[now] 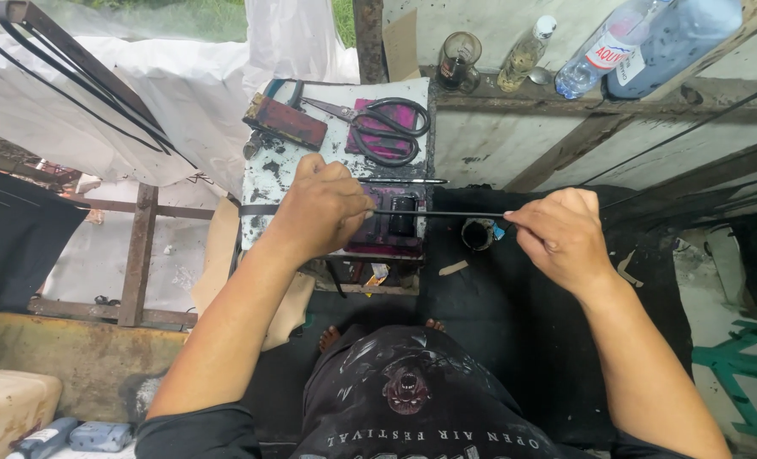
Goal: Applying edge paint to a leather strap using a manual applicator and hanging it to dry with clothespins.
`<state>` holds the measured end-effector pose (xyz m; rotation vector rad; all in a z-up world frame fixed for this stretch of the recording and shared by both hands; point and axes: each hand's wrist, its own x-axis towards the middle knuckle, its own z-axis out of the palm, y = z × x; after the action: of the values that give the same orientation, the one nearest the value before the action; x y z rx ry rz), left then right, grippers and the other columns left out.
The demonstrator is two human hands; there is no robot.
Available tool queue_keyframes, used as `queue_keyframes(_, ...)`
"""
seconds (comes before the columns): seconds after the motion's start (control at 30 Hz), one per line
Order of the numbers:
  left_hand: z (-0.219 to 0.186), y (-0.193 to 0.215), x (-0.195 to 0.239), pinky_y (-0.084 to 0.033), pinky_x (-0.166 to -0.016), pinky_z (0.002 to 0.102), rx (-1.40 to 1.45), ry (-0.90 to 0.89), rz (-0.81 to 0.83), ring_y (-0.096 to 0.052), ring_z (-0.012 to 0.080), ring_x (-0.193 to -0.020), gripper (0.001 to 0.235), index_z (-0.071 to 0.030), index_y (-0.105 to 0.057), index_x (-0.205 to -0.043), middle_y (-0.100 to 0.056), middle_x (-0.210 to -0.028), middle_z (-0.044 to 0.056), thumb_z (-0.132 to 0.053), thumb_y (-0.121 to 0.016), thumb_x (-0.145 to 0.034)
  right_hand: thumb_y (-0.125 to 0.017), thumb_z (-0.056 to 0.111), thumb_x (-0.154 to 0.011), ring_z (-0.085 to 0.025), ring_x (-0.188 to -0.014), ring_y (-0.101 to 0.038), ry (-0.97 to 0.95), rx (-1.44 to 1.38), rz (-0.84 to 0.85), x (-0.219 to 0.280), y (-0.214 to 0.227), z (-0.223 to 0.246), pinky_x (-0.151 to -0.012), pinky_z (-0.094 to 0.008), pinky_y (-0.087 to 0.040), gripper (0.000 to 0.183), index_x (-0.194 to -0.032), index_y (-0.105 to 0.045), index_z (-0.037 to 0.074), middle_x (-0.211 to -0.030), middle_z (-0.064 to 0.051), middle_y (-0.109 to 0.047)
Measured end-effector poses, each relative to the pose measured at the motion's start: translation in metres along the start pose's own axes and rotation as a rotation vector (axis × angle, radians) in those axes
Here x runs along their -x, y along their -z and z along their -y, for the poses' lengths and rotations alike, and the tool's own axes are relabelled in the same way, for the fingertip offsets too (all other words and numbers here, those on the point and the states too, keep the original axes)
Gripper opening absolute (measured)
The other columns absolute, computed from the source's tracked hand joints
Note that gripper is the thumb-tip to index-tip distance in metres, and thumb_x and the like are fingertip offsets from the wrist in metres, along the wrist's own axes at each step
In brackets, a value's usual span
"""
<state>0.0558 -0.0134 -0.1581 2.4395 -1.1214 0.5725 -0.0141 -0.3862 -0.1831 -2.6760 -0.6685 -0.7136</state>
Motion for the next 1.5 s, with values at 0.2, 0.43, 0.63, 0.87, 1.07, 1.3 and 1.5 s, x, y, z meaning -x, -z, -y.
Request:
queue_keyframes(0.2, -0.01, -0.009, -0.011, -0.036, -0.09, 0.034, 0.031, 0.009, 0.039, -0.057, 0.0129, -0.079, 0.006, -0.02, -0.08, -0.083, -0.072, -0.069, -0.004, -0.015, -0.082, -0.082, -0.074, 0.016, -0.095, -0.015, -0.092, -0.065, -0.033, 0.042, 0.003, 0.012, 0.004, -0.016, -0.091, -0.033, -0.042, 0.01, -0.098, -0.08, 0.024, -0.091, 0.011, -0.075)
queue_keyframes(0.43, -0.009, -0.026, -0.018, -0.036, -0.091, 0.034, 0.076, -0.026, 0.034, -0.058, 0.0134, -0.082, 0.002, -0.021, -0.079, -0.086, -0.071, -0.073, -0.005, -0.021, -0.078, -0.087, -0.074, 0.013, -0.094, -0.018, -0.093, -0.066, -0.059, 0.009, 0.01, 0.018, 0.01, -0.025, -0.092, -0.035, -0.041, 0.01, -0.096, -0.08, 0.02, -0.093, 0.006, -0.076)
queue_keyframes(0.63, -0.019, -0.011, -0.026, -0.047, -0.085, 0.036, 0.289, 0.103, 0.181, -0.068, 0.0227, -0.082, 0.009, -0.015, -0.08, -0.095, -0.077, -0.084, 0.004, -0.02, -0.075, -0.09, -0.074, 0.02, -0.094, -0.022, -0.111, -0.064, 0.01, -0.033, -0.068, -0.015, 0.019, 0.011, -0.1, -0.039, -0.039, 0.014, -0.107, -0.077, 0.022, -0.117, 0.006, -0.074)
queue_keyframes(0.87, -0.025, 0.01, -0.03, -0.051, -0.082, 0.038, 0.329, 0.101, 0.211, -0.07, 0.0273, -0.082, 0.013, -0.014, -0.08, -0.1, -0.077, -0.087, 0.004, -0.021, -0.071, -0.093, -0.069, 0.015, -0.095, -0.019, -0.105, -0.065, 0.226, -0.109, -0.07, -0.064, -0.006, 0.074, -0.095, -0.039, -0.037, 0.011, -0.103, -0.076, 0.019, -0.106, 0.004, -0.075)
queue_keyframes(1.07, -0.016, 0.024, -0.02, -0.05, -0.087, 0.039, 0.358, 0.163, 0.205, -0.07, 0.0307, -0.085, 0.015, -0.014, -0.08, -0.104, -0.077, -0.089, 0.006, -0.019, -0.071, -0.093, -0.065, 0.01, -0.095, -0.019, -0.095, -0.065, 0.248, -0.185, -0.009, -0.071, -0.032, 0.066, -0.092, -0.038, -0.037, 0.016, -0.103, -0.076, 0.019, -0.093, 0.005, -0.073)
queue_keyframes(1.3, 0.034, 0.044, 0.03, -0.044, -0.09, 0.035, 0.263, 0.37, 0.19, -0.066, 0.0277, -0.086, 0.016, -0.017, -0.081, -0.101, -0.077, -0.089, 0.004, -0.02, -0.078, -0.086, -0.068, 0.008, -0.091, -0.02, -0.088, -0.063, 0.285, -0.126, -0.049, -0.066, -0.058, 0.054, -0.088, -0.039, -0.037, 0.021, -0.108, -0.077, 0.018, -0.09, 0.002, -0.07)
queue_keyframes(1.5, 0.051, 0.036, 0.056, -0.037, -0.103, 0.036, 0.119, 0.335, 0.116, -0.068, 0.0212, -0.087, 0.01, -0.02, -0.081, -0.095, -0.077, -0.087, -0.002, -0.019, -0.079, -0.084, -0.069, 0.008, -0.091, -0.02, -0.086, -0.06, 0.317, -0.07, -0.052, -0.064, -0.068, 0.065, -0.088, -0.041, -0.037, 0.025, -0.111, -0.077, 0.02, -0.087, 0.002, -0.067)
